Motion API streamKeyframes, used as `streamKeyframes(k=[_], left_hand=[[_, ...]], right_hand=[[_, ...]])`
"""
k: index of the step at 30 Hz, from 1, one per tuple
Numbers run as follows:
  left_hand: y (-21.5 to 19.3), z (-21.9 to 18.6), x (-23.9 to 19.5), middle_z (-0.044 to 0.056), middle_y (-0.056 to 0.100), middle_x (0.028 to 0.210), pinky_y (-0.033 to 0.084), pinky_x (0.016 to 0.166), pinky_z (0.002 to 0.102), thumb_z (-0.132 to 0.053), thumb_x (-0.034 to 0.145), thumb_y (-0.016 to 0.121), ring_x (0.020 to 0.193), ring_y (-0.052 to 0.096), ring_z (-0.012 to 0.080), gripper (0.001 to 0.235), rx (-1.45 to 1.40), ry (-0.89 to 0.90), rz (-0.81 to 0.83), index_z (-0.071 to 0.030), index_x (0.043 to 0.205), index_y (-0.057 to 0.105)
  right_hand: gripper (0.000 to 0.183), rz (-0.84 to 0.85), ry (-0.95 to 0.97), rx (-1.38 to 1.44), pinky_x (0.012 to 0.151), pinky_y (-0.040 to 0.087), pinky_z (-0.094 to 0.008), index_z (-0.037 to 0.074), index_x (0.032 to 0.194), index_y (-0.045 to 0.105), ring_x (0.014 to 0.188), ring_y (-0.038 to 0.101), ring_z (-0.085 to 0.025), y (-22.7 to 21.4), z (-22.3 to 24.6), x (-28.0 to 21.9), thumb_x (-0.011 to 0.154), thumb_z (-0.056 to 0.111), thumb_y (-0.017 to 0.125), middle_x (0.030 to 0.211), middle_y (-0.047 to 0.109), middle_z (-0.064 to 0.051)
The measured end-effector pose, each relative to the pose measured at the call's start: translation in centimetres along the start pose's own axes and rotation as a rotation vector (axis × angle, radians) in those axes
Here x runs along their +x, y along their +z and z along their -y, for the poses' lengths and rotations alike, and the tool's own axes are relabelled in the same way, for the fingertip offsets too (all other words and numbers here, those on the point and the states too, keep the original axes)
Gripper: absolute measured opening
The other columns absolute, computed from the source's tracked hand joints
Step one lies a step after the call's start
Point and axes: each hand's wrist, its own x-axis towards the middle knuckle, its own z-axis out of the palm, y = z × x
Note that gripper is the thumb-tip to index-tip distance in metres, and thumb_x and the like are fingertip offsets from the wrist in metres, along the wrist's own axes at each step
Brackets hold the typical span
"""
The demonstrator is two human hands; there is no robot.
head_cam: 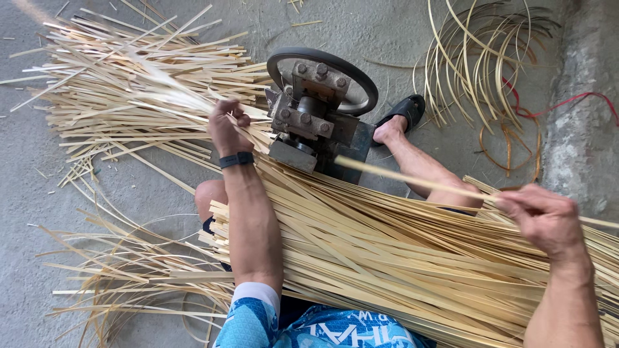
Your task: The person sits on the floor and feeds long bamboo strips through a manual splitting machine. They guide each strip with both hands, then place the split pieces into a growing pile on the left.
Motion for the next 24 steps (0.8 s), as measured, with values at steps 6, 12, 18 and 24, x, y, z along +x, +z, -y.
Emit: streamKeyframes(k=[6, 12, 18, 24], left_hand=[[0.5, -1.3, -0.7, 0.010, 0.051, 0.084, 0.051, 0.053, 0.031, 0.002, 0.085, 0.044, 0.068, 0.054, 0.0207, 0.033, -0.331, -0.121, 0.081, -0.002, 0.116, 0.052], [0.7, -1.9, -0.9, 0.012, 0.061, 0.097, 0.040, 0.051, 0.025, 0.008, 0.085, 0.043, 0.070, 0.053, 0.0162, 0.032, -0.318, -0.122, 0.210, 0.001, 0.116, 0.049], [1.4, -2.6, -2.2, 0.002, 0.058, 0.073, 0.029, 0.039, 0.019, -0.019, 0.095, 0.066, 0.052, 0.045, 0.0081, 0.027, -0.051, -0.051, 0.057, -0.007, 0.119, 0.063], [1.8, -2.8, -2.6, 0.000, 0.057, 0.075, 0.031, 0.042, 0.018, -0.022, 0.094, 0.072, 0.056, 0.046, 0.0073, 0.038, -0.012, -0.043, 0.084, -0.007, 0.128, 0.064]], right_hand=[[0.014, -0.153, -0.076, -0.336, 0.059, 0.052, -0.026, 0.015, 0.099, 0.083, 0.065, 0.063, -0.010, 1.3, 1.2, 1.6, 0.093, 0.028, 0.085, 0.080, 0.072, 0.000], [0.021, -0.097, -0.404, -0.230, 0.077, 0.060, -0.030, 0.011, 0.114, 0.078, 0.091, 0.070, -0.018, 8.1, 7.2, 5.7, 0.098, 0.025, 0.077, 0.097, 0.073, -0.006], [0.017, 0.038, -0.509, -0.107, 0.091, 0.057, -0.042, 0.009, 0.101, 0.079, 0.095, 0.073, -0.024, 12.1, 9.5, 4.3, 0.091, 0.022, 0.076, 0.095, 0.076, -0.009], [0.014, 0.344, -0.027, -0.018, 0.081, 0.057, -0.040, 0.005, 0.097, 0.079, 0.089, 0.073, -0.027, 13.3, 7.0, 3.9, 0.088, 0.016, 0.078, 0.095, 0.076, -0.012]])
